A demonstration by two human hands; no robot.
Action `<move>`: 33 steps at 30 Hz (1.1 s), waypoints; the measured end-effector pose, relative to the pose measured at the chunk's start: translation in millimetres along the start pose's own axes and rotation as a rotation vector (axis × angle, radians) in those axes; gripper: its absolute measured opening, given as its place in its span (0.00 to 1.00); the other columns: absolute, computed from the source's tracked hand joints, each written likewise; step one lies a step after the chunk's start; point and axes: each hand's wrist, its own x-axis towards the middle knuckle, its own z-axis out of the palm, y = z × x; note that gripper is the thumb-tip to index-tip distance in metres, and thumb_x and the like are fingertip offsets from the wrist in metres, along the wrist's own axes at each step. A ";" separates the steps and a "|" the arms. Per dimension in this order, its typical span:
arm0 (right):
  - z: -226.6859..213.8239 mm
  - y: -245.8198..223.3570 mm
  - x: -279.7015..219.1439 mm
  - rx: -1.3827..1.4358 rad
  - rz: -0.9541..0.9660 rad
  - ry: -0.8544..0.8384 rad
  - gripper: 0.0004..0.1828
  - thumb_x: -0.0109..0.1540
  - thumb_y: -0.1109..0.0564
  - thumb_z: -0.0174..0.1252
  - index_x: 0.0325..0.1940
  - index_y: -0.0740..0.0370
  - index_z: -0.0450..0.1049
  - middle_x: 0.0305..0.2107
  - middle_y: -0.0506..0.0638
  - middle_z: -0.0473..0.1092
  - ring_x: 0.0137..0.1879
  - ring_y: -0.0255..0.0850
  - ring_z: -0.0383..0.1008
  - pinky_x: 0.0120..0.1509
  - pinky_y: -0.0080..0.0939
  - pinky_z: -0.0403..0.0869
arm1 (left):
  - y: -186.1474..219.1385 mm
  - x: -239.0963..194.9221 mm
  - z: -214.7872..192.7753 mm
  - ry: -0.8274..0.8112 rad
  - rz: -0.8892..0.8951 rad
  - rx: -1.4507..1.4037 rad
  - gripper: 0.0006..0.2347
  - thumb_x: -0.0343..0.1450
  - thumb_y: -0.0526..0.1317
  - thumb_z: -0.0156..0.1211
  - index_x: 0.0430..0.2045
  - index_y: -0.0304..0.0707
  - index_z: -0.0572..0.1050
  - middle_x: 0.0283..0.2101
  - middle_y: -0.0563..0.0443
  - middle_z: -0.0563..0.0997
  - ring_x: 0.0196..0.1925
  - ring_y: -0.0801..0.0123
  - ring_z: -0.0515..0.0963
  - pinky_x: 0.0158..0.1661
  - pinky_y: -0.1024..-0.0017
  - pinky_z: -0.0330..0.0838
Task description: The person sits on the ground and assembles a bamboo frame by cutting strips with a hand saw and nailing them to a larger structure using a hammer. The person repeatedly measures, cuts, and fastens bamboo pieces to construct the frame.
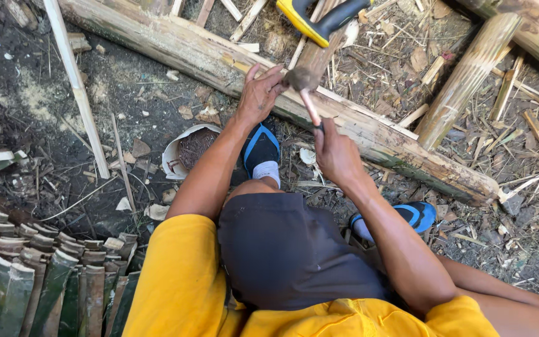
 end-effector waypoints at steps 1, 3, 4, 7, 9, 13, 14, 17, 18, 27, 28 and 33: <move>-1.6 -1.6 4.0 -0.079 0.088 -0.121 0.15 0.75 0.50 0.42 0.59 0.63 0.61 0.20 0.63 0.70 0.24 0.62 0.72 0.31 0.61 0.67 | 1.1 -0.2 0.7 -0.007 -0.024 -0.008 0.08 0.76 0.36 0.56 0.42 0.46 0.82 0.52 0.53 0.85 0.68 0.63 0.73 0.71 0.52 0.43; -11.5 -5.9 -5.9 0.013 0.009 0.032 0.16 0.74 0.51 0.43 0.60 0.64 0.61 0.22 0.65 0.71 0.27 0.65 0.73 0.31 0.63 0.67 | 3.3 2.4 -1.3 -0.031 -0.068 -0.023 0.06 0.76 0.36 0.56 0.41 0.44 0.82 0.50 0.55 0.85 0.69 0.63 0.73 0.72 0.51 0.42; -15.0 -6.5 -17.4 0.051 -0.029 0.092 0.16 0.73 0.52 0.44 0.60 0.64 0.61 0.23 0.66 0.71 0.29 0.66 0.74 0.31 0.64 0.67 | 4.3 -1.1 0.1 -0.032 -0.062 -0.025 0.06 0.76 0.37 0.57 0.41 0.45 0.82 0.51 0.55 0.85 0.69 0.63 0.73 0.72 0.50 0.41; -14.9 -4.5 -40.0 0.134 -0.263 0.339 0.14 0.74 0.52 0.42 0.60 0.62 0.60 0.25 0.66 0.71 0.31 0.64 0.77 0.35 0.61 0.71 | 2.9 2.1 -4.6 -0.023 -0.039 -0.033 0.06 0.76 0.37 0.57 0.42 0.45 0.82 0.50 0.55 0.85 0.69 0.62 0.72 0.72 0.50 0.40; 8.5 -1.1 -21.7 0.079 -0.080 0.186 0.20 0.71 0.52 0.45 0.64 0.65 0.57 0.23 0.69 0.71 0.30 0.69 0.74 0.34 0.65 0.69 | 2.8 -0.9 -4.0 -0.019 -0.035 -0.060 0.07 0.78 0.37 0.57 0.44 0.44 0.82 0.47 0.56 0.86 0.70 0.62 0.71 0.73 0.50 0.40; 10.7 4.9 0.4 -0.010 0.019 -0.009 0.12 0.73 0.51 0.45 0.55 0.62 0.62 0.21 0.70 0.71 0.29 0.72 0.72 0.34 0.69 0.66 | 3.0 6.8 -7.6 0.004 -0.010 -0.023 0.06 0.75 0.37 0.58 0.41 0.44 0.82 0.49 0.54 0.86 0.70 0.63 0.72 0.73 0.50 0.40; 9.3 6.2 -6.5 0.036 -0.004 0.036 0.12 0.73 0.52 0.44 0.55 0.62 0.61 0.22 0.70 0.71 0.29 0.71 0.73 0.33 0.68 0.67 | 3.2 2.8 -5.4 0.006 -0.003 -0.042 0.06 0.76 0.37 0.58 0.42 0.43 0.82 0.50 0.53 0.86 0.69 0.62 0.72 0.72 0.49 0.40; 10.9 10.9 -17.1 0.092 -0.035 0.109 0.12 0.72 0.53 0.44 0.55 0.63 0.60 0.22 0.70 0.71 0.27 0.68 0.73 0.30 0.66 0.67 | 0.7 1.4 -0.8 -0.011 -0.020 -0.053 0.07 0.76 0.37 0.57 0.40 0.44 0.83 0.50 0.52 0.86 0.69 0.61 0.71 0.71 0.48 0.39; 17.4 12.2 -13.2 0.065 -0.011 0.096 0.13 0.72 0.53 0.44 0.55 0.64 0.60 0.22 0.69 0.71 0.27 0.68 0.73 0.29 0.66 0.67 | 1.2 1.0 -1.2 -0.027 -0.030 -0.046 0.07 0.75 0.36 0.57 0.39 0.45 0.83 0.50 0.52 0.86 0.69 0.61 0.70 0.71 0.47 0.39; 14.4 65.4 60.4 0.498 0.258 0.200 0.12 0.75 0.51 0.45 0.55 0.63 0.60 0.22 0.52 0.67 0.22 0.40 0.68 0.22 0.46 0.66 | 30.2 7.5 -26.2 -0.249 -0.037 0.224 0.15 0.70 0.41 0.60 0.52 0.46 0.75 0.55 0.49 0.81 0.65 0.61 0.73 0.72 0.48 0.41; 12.7 71.8 73.0 0.602 0.282 0.277 0.13 0.76 0.51 0.45 0.55 0.65 0.60 0.22 0.51 0.64 0.21 0.38 0.65 0.22 0.45 0.64 | 29.9 7.1 -30.5 -0.248 -0.042 0.280 0.14 0.71 0.41 0.59 0.52 0.48 0.75 0.56 0.50 0.80 0.65 0.62 0.73 0.72 0.49 0.42; -22.8 111.9 137.3 0.478 0.237 0.360 0.12 0.74 0.53 0.47 0.58 0.62 0.64 0.23 0.48 0.67 0.23 0.35 0.67 0.23 0.42 0.68 | 27.2 4.4 -113.6 -0.156 0.085 0.514 0.21 0.76 0.34 0.56 0.65 0.52 0.71 0.56 0.43 0.77 0.59 0.54 0.74 0.67 0.46 0.52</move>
